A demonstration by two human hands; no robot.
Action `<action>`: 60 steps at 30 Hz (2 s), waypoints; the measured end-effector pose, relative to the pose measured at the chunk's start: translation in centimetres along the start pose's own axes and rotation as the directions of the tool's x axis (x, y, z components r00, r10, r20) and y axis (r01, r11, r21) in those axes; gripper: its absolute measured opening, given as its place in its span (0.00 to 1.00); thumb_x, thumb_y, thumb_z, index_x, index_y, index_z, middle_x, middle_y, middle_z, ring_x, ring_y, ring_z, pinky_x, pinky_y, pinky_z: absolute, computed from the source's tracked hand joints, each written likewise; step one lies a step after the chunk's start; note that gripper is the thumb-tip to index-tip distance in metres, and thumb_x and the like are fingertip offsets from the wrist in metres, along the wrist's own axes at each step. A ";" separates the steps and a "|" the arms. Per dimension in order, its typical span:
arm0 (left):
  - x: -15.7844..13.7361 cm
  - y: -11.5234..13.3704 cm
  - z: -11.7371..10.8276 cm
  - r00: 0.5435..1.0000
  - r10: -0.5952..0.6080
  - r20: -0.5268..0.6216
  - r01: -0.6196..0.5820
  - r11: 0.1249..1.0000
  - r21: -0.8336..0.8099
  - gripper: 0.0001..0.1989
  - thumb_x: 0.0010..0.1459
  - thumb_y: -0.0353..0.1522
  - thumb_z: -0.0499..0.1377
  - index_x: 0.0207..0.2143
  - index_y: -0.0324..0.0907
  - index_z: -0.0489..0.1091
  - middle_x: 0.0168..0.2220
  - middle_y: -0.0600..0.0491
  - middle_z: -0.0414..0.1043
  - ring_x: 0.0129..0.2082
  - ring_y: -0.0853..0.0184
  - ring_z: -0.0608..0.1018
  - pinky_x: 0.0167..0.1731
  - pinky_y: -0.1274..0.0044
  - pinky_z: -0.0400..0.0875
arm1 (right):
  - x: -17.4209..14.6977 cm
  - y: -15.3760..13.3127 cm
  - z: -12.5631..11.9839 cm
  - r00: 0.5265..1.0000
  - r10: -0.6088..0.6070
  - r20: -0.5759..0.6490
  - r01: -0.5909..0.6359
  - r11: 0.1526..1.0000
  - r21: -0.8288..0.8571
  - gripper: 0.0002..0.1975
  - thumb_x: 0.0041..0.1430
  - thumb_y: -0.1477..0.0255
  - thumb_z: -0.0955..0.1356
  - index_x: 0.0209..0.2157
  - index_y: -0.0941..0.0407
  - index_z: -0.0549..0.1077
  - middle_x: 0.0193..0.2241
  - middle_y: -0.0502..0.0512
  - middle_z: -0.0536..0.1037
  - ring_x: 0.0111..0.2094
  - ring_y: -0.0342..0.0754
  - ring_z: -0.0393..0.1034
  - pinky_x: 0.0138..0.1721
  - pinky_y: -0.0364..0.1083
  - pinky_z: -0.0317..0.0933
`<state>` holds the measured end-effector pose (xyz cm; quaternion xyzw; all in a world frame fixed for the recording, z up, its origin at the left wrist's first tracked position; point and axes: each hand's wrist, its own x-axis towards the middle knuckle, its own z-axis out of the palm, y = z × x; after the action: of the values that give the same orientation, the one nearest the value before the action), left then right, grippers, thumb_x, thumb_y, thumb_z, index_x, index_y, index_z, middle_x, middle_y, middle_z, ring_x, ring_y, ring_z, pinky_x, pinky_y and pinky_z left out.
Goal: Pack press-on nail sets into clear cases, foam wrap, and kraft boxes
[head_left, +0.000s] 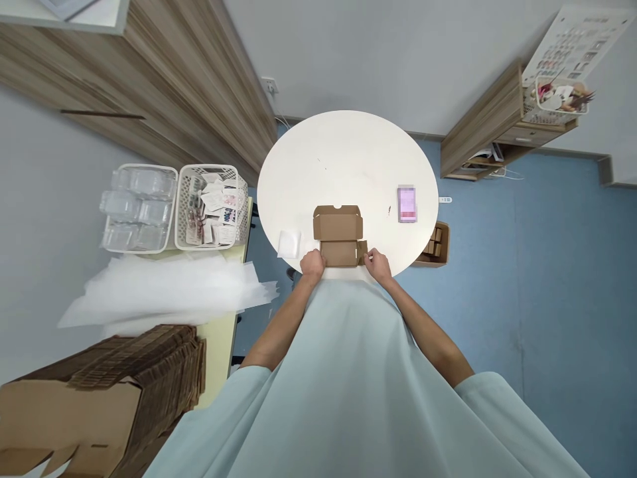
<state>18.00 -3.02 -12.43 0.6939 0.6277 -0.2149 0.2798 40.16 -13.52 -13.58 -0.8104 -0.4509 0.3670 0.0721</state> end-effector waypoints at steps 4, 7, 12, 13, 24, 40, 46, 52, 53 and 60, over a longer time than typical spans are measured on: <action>0.0 0.1 0.3 1.000 0.001 -0.017 -0.001 1.000 -0.012 0.14 0.69 0.29 0.53 0.50 0.37 0.77 0.50 0.36 0.81 0.51 0.50 0.82 0.45 0.68 0.75 | -0.2 -2.1 0.0 0.996 -0.076 0.044 0.074 0.996 0.049 0.11 0.77 0.64 0.64 0.45 0.54 0.74 0.39 0.56 0.85 0.42 0.51 0.81 0.42 0.45 0.65; -0.1 0.2 0.3 1.000 -0.010 -0.013 0.010 1.000 -0.008 0.14 0.69 0.29 0.53 0.50 0.37 0.77 0.50 0.36 0.81 0.51 0.50 0.82 0.45 0.68 0.75 | 0.5 -3.1 0.1 0.998 -0.051 0.028 0.049 0.997 0.061 0.13 0.77 0.62 0.64 0.47 0.56 0.76 0.45 0.59 0.86 0.46 0.52 0.81 0.46 0.45 0.67; -0.2 0.1 0.1 1.000 -0.001 0.000 0.002 1.000 -0.014 0.14 0.70 0.30 0.53 0.50 0.37 0.77 0.50 0.37 0.81 0.51 0.51 0.82 0.44 0.68 0.75 | 2.0 -3.5 0.4 0.996 0.071 0.051 -0.070 0.997 -0.025 0.10 0.73 0.67 0.68 0.47 0.56 0.79 0.43 0.61 0.86 0.48 0.55 0.80 0.46 0.46 0.68; -0.2 0.1 0.1 1.000 0.002 0.000 -0.002 1.000 -0.018 0.14 0.70 0.30 0.53 0.50 0.37 0.77 0.50 0.37 0.81 0.50 0.51 0.82 0.44 0.68 0.74 | 2.2 -3.6 0.5 0.995 0.076 0.062 -0.072 0.996 -0.057 0.09 0.73 0.68 0.67 0.44 0.56 0.80 0.42 0.61 0.86 0.47 0.55 0.80 0.45 0.46 0.67; -0.1 0.1 0.4 1.000 0.009 -0.012 -0.009 1.000 -0.026 0.14 0.70 0.31 0.53 0.49 0.38 0.77 0.48 0.37 0.81 0.52 0.49 0.83 0.45 0.68 0.74 | 2.9 -5.1 0.1 0.995 0.093 0.037 -0.079 0.956 -0.283 0.12 0.71 0.76 0.65 0.45 0.60 0.81 0.44 0.71 0.84 0.46 0.60 0.81 0.43 0.49 0.67; 3.0 -6.6 -2.8 0.945 -0.242 -0.221 0.171 0.939 -0.299 0.20 0.70 0.44 0.60 0.57 0.42 0.70 0.61 0.38 0.73 0.55 0.50 0.80 0.52 0.65 0.74 | 1.8 -3.9 -1.8 0.992 0.128 -0.005 -0.128 0.987 -0.094 0.15 0.75 0.61 0.65 0.42 0.55 0.79 0.41 0.62 0.85 0.44 0.57 0.80 0.39 0.47 0.64; 5.2 -10.3 -4.3 0.921 -0.367 -0.132 0.310 0.894 -0.324 0.30 0.61 0.43 0.70 0.59 0.38 0.65 0.59 0.35 0.75 0.59 0.47 0.79 0.55 0.63 0.75 | 0.8 -3.2 -2.2 0.991 0.136 -0.010 -0.136 0.990 -0.023 0.12 0.74 0.64 0.67 0.40 0.55 0.79 0.39 0.58 0.85 0.41 0.54 0.79 0.37 0.46 0.63; 5.3 -10.1 -4.2 0.929 -0.342 -0.140 0.290 0.909 -0.298 0.31 0.58 0.44 0.73 0.58 0.42 0.67 0.60 0.37 0.74 0.59 0.47 0.79 0.54 0.64 0.75 | 1.3 -2.8 -2.1 0.993 0.121 0.008 -0.121 0.992 -0.023 0.11 0.73 0.65 0.68 0.44 0.55 0.80 0.41 0.59 0.85 0.42 0.53 0.79 0.40 0.46 0.64; 5.2 -10.0 -4.4 0.935 -0.323 -0.146 0.272 0.918 -0.290 0.29 0.58 0.44 0.72 0.56 0.43 0.69 0.60 0.39 0.75 0.59 0.48 0.79 0.54 0.65 0.75 | 1.4 -2.8 -2.1 0.993 0.120 0.012 -0.120 0.992 -0.032 0.10 0.73 0.65 0.68 0.44 0.56 0.80 0.41 0.59 0.86 0.43 0.53 0.79 0.40 0.46 0.64; 2.1 -9.1 -5.8 0.969 -0.216 -0.117 0.141 0.879 -0.456 0.13 0.61 0.40 0.67 0.45 0.44 0.76 0.42 0.50 0.81 0.45 0.57 0.82 0.47 0.71 0.75 | 2.4 -3.3 -1.8 0.990 0.131 0.043 -0.126 0.987 -0.097 0.12 0.73 0.65 0.68 0.46 0.57 0.81 0.45 0.62 0.86 0.47 0.57 0.80 0.41 0.47 0.65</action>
<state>8.95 2.86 -10.53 0.5660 0.7425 -0.0330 0.3568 39.92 -9.35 -12.13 -0.8311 -0.4161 0.3690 -0.0010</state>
